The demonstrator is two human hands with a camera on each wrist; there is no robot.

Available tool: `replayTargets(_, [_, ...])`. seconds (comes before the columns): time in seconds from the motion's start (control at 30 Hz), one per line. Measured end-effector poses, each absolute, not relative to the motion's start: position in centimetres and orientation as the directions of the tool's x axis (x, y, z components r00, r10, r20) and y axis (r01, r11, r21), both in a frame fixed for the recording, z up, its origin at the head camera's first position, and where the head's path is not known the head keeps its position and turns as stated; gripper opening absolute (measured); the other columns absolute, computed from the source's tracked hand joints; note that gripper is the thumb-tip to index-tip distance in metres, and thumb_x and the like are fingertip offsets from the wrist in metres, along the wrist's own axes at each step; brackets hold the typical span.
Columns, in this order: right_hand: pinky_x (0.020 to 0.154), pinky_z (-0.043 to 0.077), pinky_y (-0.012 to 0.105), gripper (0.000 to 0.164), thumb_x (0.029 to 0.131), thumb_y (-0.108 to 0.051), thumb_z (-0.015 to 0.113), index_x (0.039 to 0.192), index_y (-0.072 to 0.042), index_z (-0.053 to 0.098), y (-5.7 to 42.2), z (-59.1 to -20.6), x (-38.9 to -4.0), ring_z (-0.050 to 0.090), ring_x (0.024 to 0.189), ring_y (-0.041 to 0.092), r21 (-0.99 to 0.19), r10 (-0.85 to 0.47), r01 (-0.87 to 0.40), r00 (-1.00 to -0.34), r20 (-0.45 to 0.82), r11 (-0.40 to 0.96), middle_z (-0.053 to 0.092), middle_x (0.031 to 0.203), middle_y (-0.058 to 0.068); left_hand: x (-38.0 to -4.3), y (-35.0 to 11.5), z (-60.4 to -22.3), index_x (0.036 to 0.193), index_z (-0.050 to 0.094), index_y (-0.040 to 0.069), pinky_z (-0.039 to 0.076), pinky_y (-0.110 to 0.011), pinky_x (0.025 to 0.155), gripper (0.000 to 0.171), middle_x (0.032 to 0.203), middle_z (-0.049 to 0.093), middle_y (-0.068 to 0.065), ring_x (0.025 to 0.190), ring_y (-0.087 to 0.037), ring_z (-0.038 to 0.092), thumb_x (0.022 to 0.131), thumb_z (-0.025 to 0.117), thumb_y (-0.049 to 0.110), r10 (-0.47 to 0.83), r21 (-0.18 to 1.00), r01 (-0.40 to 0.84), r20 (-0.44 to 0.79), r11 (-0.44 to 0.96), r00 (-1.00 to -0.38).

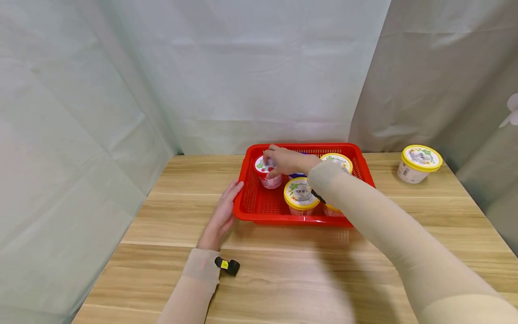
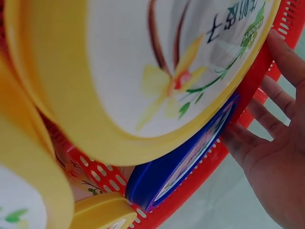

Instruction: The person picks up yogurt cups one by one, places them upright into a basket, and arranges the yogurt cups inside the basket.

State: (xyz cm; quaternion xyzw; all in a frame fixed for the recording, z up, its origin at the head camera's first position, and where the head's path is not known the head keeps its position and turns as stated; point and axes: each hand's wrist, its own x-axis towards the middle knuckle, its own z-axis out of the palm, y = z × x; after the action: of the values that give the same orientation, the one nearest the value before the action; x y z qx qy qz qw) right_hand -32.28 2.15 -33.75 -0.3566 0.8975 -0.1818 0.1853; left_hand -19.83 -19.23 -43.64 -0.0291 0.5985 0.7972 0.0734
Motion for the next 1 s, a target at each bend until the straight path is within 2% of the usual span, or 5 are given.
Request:
replayTargets(0.33, [0.113,0.045,0.043,0.048,0.096,-0.037,0.076,0.135,-0.016,0.06,2.6,-33.6,-32.5,0.046,0.129,0.026,-0.435,-0.707,-0.587,-0.681,-0.192,0.683,0.045,0.141,0.006,-20.1,-19.3,-43.7,0.159,0.037,0.014,0.055,-0.029,0.096,0.051,0.15,0.048,-0.017,0.128,-0.028,0.053,0.112,0.046,0.032,0.092,0.947,-0.155,-0.134,-0.282,-0.987])
replayTargets(0.63, [0.117,0.041,0.045,0.048,0.101,-0.031,0.07,0.142,-0.009,0.059,3.3,-32.4,-32.4,0.046,0.137,0.03,-0.428,-0.724,-0.617,-0.675,-0.143,0.66,0.044,0.151,0.012,-20.0,-19.6,-43.7,0.16,0.036,0.014,0.055,-0.029,0.097,0.053,0.151,0.047,-0.016,0.127,-0.025,0.054,0.112,0.047,0.033,0.101,0.949,-0.157,-0.134,-0.274,-0.986])
replayTargets(1.0, [0.119,0.036,0.048,0.04,0.104,-0.027,0.067,0.136,-0.003,0.063,5.3,-30.1,-32.4,0.046,0.137,0.036,-0.46,-0.731,-0.626,-0.677,-0.08,0.63,0.046,0.148,0.018,-19.9,-19.9,-43.7,0.16,0.037,0.014,0.055,-0.029,0.096,0.051,0.148,0.048,-0.016,0.121,-0.022,0.056,0.112,0.045,0.032,0.105,0.946,-0.157,-0.132,-0.285,-0.986])
